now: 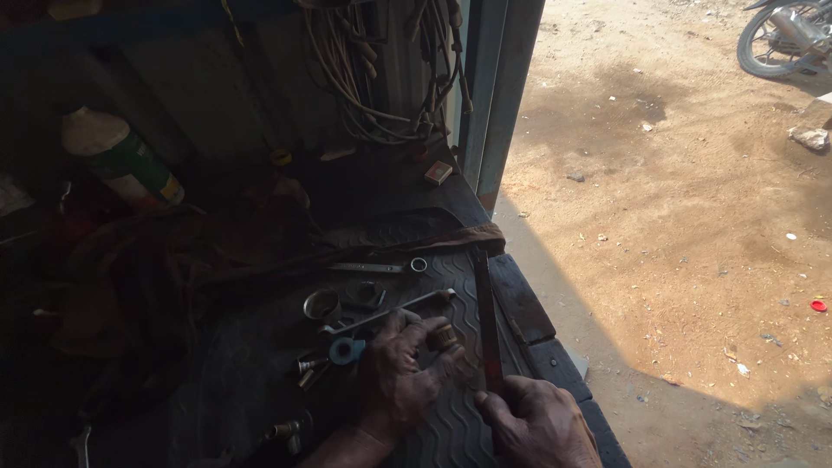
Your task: The person uses a flat metal file to scrape and clean the grooves of a small cylindrical metal part. They then wipe the part with a rag and continue to clean it by hand, removing debris from the grooves.
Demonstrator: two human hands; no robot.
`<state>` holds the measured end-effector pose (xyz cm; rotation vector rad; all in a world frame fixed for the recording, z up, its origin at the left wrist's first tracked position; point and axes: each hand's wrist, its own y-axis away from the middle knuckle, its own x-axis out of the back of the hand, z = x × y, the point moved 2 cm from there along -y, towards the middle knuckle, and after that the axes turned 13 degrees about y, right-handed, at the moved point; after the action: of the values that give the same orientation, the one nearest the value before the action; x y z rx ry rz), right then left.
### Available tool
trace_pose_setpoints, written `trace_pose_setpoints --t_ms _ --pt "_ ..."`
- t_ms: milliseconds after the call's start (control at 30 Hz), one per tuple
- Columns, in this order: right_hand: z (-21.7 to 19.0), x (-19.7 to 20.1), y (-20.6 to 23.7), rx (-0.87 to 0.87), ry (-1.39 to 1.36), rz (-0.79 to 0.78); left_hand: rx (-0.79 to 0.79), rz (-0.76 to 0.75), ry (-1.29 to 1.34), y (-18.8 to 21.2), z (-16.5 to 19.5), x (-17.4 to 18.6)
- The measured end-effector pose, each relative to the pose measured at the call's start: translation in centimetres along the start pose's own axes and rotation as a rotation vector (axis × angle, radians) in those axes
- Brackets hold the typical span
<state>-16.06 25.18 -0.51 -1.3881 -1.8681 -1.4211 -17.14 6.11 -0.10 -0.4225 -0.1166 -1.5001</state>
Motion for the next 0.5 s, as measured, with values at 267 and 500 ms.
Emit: trace_pose_setpoints --t_ms 267,500 --pt "-2.1 -0.5 1.4 0.147 0.184 0.060 0.034 -0.030 -0.035 1.3 1.3 1.2" --pt "0.0 -1.5 0.6 0.189 -0.857 -0.163 -0.055 -0.229 0.089 3.1 3.0 0.8"
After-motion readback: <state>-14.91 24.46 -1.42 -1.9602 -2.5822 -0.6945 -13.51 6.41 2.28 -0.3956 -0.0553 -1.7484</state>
